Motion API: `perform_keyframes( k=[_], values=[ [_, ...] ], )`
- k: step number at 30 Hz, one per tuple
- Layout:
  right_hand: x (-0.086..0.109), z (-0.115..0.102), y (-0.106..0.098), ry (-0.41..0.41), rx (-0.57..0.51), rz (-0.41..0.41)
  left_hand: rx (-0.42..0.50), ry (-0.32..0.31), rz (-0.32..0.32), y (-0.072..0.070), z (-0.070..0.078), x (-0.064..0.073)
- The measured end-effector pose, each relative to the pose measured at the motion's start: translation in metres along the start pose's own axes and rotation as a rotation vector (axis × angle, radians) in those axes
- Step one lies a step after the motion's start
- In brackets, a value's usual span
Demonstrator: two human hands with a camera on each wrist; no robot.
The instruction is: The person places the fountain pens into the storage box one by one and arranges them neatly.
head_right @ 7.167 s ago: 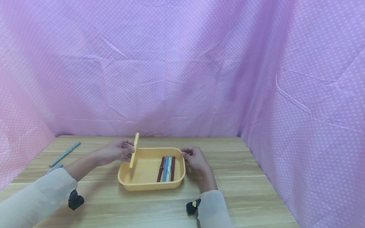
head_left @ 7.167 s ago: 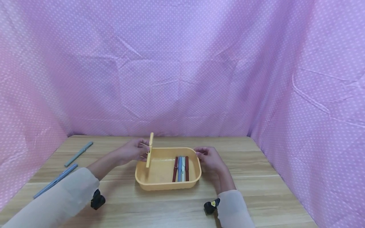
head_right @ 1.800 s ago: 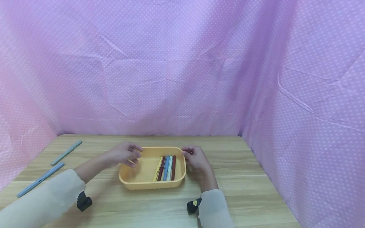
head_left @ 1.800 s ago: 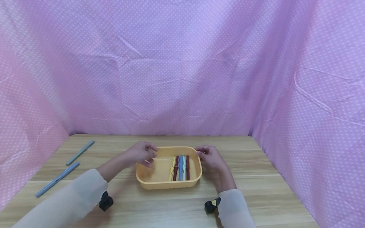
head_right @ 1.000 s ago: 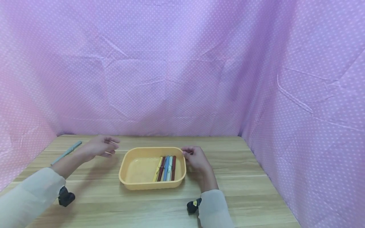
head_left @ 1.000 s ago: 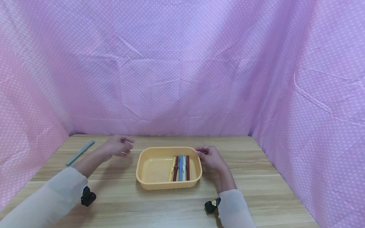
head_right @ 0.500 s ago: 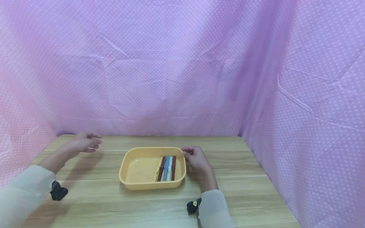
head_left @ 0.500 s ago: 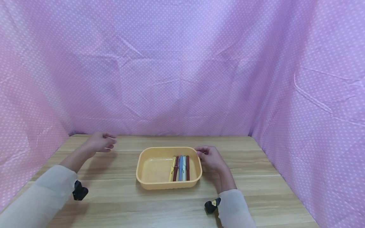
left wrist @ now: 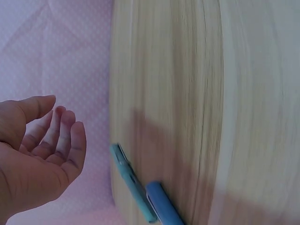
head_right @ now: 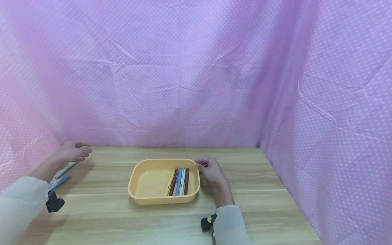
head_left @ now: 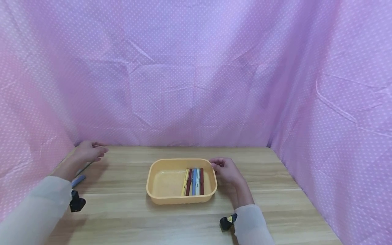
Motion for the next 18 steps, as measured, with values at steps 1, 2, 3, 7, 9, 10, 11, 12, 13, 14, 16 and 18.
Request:
perform_keyframes(
  k=[1, 2, 3, 7, 9, 10, 11, 12, 13, 14, 16, 18],
  values=[
    [0.0, 0.0, 0.0, -0.001, 0.002, -0.001, -0.009, -0.002, 0.009, -0.003, -0.004, -0.001],
    [0.0, -0.001, 0.0, -0.002, 0.0, -0.001, -0.018, -0.001, 0.022, -0.006, -0.007, -0.003],
    [0.001, -0.001, 0.0, -0.003, 0.001, 0.002, -0.029, 0.0, 0.037, -0.009, -0.01, -0.004],
    [0.001, -0.001, 0.0, -0.004, 0.007, 0.011, -0.055, 0.002, 0.076, -0.02, -0.024, -0.007],
    [0.001, 0.0, 0.0, -0.006, 0.013, 0.013, -0.066, 0.004, 0.092, -0.026, -0.032, -0.008],
    [0.0, 0.0, 0.0, -0.007, 0.015, 0.013, -0.067, -0.002, 0.096, -0.028, -0.037, -0.009],
    [0.0, 0.0, 0.0, -0.01, 0.016, 0.014, -0.068, -0.007, 0.092, -0.031, -0.041, -0.009],
    [0.0, 0.0, 0.0, -0.011, 0.017, 0.013, -0.071, -0.018, 0.091, -0.033, -0.046, -0.009],
    [0.0, 0.0, 0.0, -0.011, 0.017, 0.012, -0.072, -0.027, 0.094, -0.035, -0.051, -0.009],
    [0.0, 0.0, 0.0, -0.011, 0.016, 0.01, -0.074, -0.034, 0.095, -0.038, -0.055, -0.009],
    [0.0, 0.0, 0.001, -0.01, 0.015, 0.009, -0.079, -0.05, 0.1, -0.043, -0.064, -0.008],
    [-0.001, 0.0, 0.001, -0.009, 0.017, 0.01, -0.086, -0.047, 0.108, -0.047, -0.07, -0.005]
  ],
)
Point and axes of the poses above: each hand's wrist, its own x-axis away from the middle knuckle, its own y-axis out of the palm, z = x × y, the point moved 7 cm from there along -x, towards the middle knuckle, and after that the axes turned 11 degrees about z, right-handed, at the moved point
